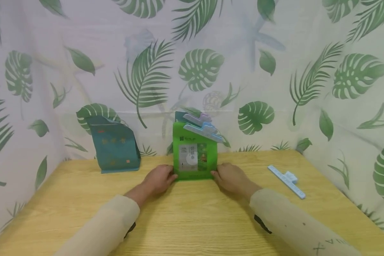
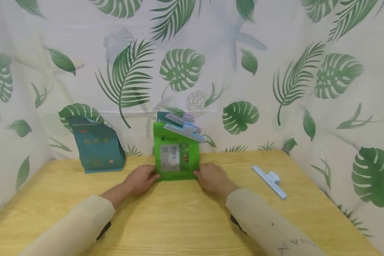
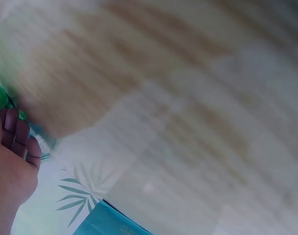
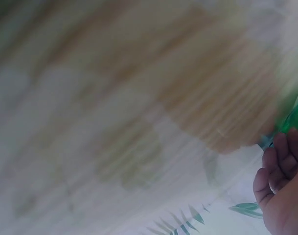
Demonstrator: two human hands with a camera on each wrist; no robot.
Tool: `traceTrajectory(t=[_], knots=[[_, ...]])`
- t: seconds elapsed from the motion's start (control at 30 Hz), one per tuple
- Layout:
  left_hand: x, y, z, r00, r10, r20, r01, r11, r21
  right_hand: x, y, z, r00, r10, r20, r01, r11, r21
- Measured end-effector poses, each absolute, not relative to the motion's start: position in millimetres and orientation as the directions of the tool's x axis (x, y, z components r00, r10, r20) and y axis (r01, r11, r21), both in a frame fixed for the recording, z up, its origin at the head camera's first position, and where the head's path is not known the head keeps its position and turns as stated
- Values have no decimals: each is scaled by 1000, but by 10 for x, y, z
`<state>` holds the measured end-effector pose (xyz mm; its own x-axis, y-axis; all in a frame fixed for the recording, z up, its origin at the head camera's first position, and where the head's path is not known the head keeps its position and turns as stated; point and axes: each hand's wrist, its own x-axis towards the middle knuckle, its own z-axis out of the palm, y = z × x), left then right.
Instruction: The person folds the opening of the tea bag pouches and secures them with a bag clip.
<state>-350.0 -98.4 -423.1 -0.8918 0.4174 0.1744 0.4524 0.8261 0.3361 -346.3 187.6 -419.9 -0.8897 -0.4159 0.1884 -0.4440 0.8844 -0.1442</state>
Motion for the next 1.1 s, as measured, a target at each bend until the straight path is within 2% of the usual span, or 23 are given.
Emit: traceTrajectory(t=[0.6, 0.93, 1.1], knots=[[-3374, -1223, -4256, -918, 365, 156, 397, 843, 364, -3345, 1645, -4165, -875, -447, 188, -483, 838, -253], [-3329, -1414, -4246, -930, 332, 161, 368, 866, 339, -3271, 1451, -4125, -853, -472, 224, -518, 818, -250], [-3302, -1521, -4244, -925, 335, 179, 375, 881, 289, -3266, 1340, -4115, -841, -493, 222, -537, 809, -239]])
